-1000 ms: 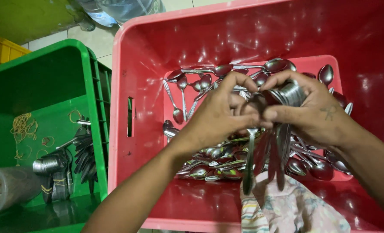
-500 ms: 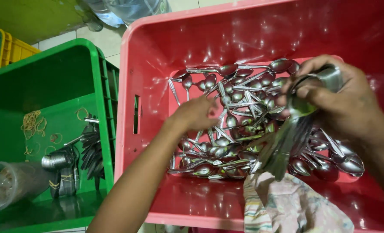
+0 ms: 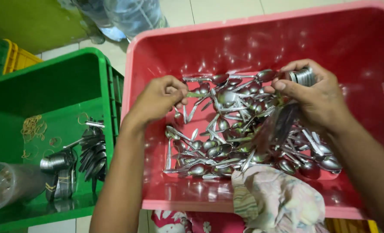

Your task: The person gathers metal spoons from a pink bin, aligns them into stacks, and secures each stack with a rubber band. The person then places the finished bundles into a green bin. The person repeats this process for multiple stacks.

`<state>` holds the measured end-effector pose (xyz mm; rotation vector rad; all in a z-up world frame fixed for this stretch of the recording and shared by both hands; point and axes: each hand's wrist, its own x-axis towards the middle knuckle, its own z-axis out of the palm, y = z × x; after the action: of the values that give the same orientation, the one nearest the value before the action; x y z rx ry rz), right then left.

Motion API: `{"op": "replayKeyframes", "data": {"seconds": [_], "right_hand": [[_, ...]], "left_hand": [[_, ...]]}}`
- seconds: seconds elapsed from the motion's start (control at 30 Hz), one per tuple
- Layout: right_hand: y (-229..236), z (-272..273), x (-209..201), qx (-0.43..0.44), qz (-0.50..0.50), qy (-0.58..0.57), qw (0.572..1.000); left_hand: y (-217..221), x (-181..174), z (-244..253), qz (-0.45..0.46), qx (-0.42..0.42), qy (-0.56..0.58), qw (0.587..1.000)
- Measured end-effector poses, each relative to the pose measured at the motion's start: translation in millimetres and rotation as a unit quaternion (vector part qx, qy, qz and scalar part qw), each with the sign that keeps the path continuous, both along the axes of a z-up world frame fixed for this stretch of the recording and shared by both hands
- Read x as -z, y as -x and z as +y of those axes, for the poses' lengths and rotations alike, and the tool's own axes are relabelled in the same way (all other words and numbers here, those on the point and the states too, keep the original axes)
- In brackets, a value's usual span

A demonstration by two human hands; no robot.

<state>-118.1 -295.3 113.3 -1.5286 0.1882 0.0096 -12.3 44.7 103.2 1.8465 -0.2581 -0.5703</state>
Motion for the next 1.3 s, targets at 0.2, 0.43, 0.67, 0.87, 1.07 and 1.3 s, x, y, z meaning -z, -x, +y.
{"op": "replayKeyframes", "data": {"seconds": [0.2,0.43,0.67,0.87,1.07,1.3], "right_hand": [[9,41,-3,0.133,-0.084,0.014,0.987],[24,62,-16,0.147,-0.099,-0.226,0.958],[30,46,0,0.045,-0.081,-0.187,0.978],[37,86,-31,0.038,-0.093,-0.051,0.994],[36,112,-45,0.005,-0.085,-0.025,0.996],[31,146,-37,0.081,0.006,-0.072,0.994]], "left_hand": [[84,9,-37,-0.015,-0.105,0.199,0.974],[135,17,-63,0.039,0.003,0.248,0.968],[160,-55,-47,0.04,0.094,0.015,0.995],[161,-39,-54,-0.187,0.042,-0.267,0.944],[166,-54,-20,-0.182,0.047,-0.106,0.976],[170,-35,-8,-0.168,0.004,-0.066,0.983]]}}
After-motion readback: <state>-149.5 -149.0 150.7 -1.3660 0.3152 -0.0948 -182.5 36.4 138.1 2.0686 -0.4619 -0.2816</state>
